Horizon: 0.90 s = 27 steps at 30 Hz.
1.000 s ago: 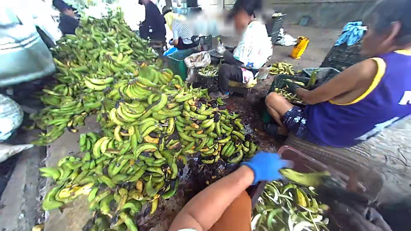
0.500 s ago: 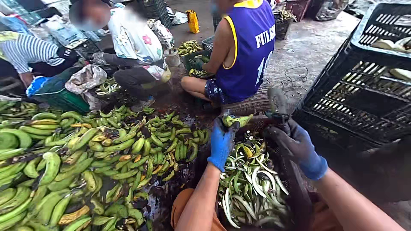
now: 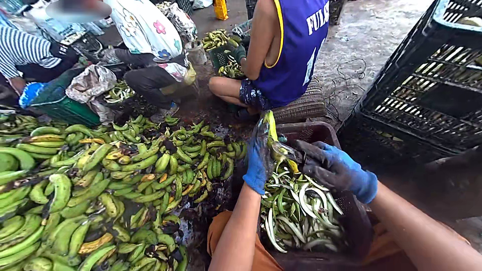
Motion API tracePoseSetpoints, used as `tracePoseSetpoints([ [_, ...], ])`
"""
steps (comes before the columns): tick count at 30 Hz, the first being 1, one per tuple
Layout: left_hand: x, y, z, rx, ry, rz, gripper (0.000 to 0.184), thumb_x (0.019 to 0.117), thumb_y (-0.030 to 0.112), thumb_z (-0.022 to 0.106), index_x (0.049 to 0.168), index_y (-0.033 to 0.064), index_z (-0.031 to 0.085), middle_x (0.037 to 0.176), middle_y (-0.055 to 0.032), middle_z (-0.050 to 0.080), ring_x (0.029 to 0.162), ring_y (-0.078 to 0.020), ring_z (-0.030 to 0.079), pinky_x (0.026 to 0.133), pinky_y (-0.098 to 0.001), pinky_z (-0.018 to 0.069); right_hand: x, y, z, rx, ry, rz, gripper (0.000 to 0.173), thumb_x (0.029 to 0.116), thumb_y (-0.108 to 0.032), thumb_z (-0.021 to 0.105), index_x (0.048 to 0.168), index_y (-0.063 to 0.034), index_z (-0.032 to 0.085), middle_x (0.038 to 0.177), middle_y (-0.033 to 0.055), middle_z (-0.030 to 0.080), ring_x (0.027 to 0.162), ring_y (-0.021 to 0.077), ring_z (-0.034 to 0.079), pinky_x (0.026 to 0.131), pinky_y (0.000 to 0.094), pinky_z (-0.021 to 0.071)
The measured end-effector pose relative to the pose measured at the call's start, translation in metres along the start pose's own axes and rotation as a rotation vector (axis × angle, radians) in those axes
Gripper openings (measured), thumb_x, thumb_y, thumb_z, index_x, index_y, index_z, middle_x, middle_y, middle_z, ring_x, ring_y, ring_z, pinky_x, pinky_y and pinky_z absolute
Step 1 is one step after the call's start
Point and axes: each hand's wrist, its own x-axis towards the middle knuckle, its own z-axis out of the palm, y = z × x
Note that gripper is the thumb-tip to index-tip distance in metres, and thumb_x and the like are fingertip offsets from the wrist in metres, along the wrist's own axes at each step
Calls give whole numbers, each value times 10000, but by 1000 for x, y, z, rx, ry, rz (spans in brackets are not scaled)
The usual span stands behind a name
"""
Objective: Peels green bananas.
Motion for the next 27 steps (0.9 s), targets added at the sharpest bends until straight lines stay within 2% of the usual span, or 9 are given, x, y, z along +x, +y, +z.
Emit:
tracePoseSetpoints([
  [5, -19, 15, 18, -307, -267, -284, 428, 1091, 248, 360, 1487, 108, 440, 1144, -55, 660, 913, -93, 653, 791, -281, 581, 20, 23, -41, -255, 222, 287, 511, 985, -322, 571, 1487, -230, 545, 1222, 250, 641, 1085, 462, 624, 875, 690, 490],
  [7, -15, 14, 14, -339, -340, -298, 441, 1091, 247, 354, 1499, 109, 450, 1216, -59, 655, 964, -83, 651, 835, -268, 570, 20, 29, -56, -258, 255, 340, 536, 1014, -397, 534, 1527, -247, 494, 1229, 235, 628, 1089, 441, 615, 872, 676, 482],
  [10, 2, 11, 10, -539, -276, -482, 453, 1093, 479, 312, 1311, 183, 576, 1030, -67, 715, 670, -128, 666, 529, -261, 563, 8, 17, -45, -185, 156, 218, 526, 996, -423, 528, 1463, -183, 552, 1179, 160, 665, 1032, 331, 653, 861, 587, 531],
  [13, 2, 4, 2, -278, -133, -307, 413, 1098, 438, 350, 1398, 249, 563, 1087, 13, 682, 812, -65, 652, 667, -251, 573, -4, 7, -19, -128, 43, 83, 597, 956, -490, 535, 1487, -219, 547, 1095, 119, 696, 939, 270, 676, 792, 533, 560],
  [14, -1, 3, -1, -118, -84, -225, 423, 1098, 362, 382, 1489, 240, 484, 1285, 5, 635, 1025, -76, 634, 850, -300, 561, -6, 5, -13, -122, 25, 24, 605, 950, -504, 536, 1488, -228, 549, 1096, 114, 703, 943, 260, 678, 793, 522, 560],
  [16, -4, 3, 1, 10, 19, -181, 495, 1104, 341, 397, 1585, 240, 339, 1501, -25, 508, 1272, -125, 549, 1038, -383, 487, -6, 2, -7, -139, 36, -97, 581, 964, -513, 540, 1483, -253, 556, 1121, 106, 715, 976, 245, 687, 813, 498, 566],
  [18, -8, 9, 6, -6, 17, -193, 499, 1104, 344, 398, 1591, 275, 314, 1468, -15, 530, 1200, -102, 583, 973, -346, 524, -1, 6, -10, -181, 61, -103, 551, 964, -474, 529, 1454, -228, 588, 1152, 132, 705, 1009, 292, 684, 833, 540, 557],
  [23, -12, 27, 13, -150, -377, -409, 452, 1099, 403, 391, 1527, 261, 424, 1238, -60, 647, 952, -140, 668, 795, -357, 590, 17, 23, -45, -293, 165, 165, 522, 986, -382, 518, 1489, -245, 549, 1173, 215, 660, 1027, 432, 634, 820, 661, 489],
  [27, -9, 7, 9, -87, -152, -256, 440, 1096, 343, 387, 1523, 241, 428, 1346, -31, 600, 1069, -120, 630, 875, -358, 563, 3, 11, -23, -286, 144, -17, 547, 937, -412, 545, 1442, -207, 594, 1133, 175, 682, 986, 357, 659, 801, 601, 531],
])
